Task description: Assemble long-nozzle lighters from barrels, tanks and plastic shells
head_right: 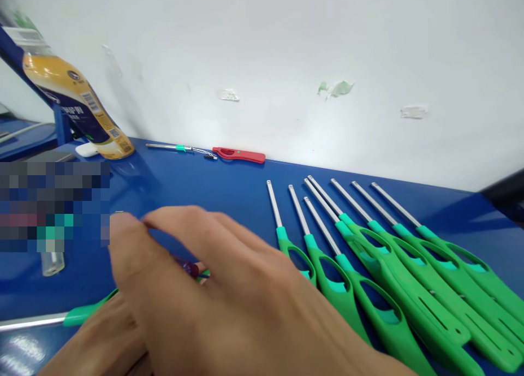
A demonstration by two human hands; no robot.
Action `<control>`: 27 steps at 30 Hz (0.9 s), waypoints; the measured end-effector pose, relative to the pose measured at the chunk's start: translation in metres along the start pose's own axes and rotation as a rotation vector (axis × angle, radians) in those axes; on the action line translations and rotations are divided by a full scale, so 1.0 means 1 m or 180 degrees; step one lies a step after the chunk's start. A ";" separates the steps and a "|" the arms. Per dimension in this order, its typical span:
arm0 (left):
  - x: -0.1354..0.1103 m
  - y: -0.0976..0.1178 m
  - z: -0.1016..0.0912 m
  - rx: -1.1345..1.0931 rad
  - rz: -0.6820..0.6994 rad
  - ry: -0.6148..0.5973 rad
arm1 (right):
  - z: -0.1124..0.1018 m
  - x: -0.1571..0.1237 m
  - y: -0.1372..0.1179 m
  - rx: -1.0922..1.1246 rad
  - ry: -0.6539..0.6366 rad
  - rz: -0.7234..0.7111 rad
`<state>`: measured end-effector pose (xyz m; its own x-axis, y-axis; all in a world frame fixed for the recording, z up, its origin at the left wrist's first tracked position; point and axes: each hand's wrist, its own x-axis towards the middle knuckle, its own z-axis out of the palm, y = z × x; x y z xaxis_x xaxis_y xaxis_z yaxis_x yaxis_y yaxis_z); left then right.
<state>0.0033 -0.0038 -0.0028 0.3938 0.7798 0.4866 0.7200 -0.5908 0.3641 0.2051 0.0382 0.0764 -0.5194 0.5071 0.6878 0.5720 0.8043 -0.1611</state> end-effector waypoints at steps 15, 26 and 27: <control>-0.002 -0.012 -0.007 0.0899 0.0561 -0.0448 | -0.011 0.005 0.021 0.0496 -0.0241 0.0046; -0.001 -0.006 -0.009 0.0565 0.0312 -0.0351 | -0.015 0.009 0.008 0.0547 -0.0423 0.0061; 0.000 -0.006 -0.009 0.0555 0.0344 -0.0327 | -0.015 0.009 0.010 0.0437 -0.0452 0.0044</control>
<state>-0.0064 -0.0020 0.0016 0.5239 0.7361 0.4285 0.7548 -0.6344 0.1669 0.2155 0.0466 0.0916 -0.6019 0.5491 0.5798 0.4926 0.8268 -0.2716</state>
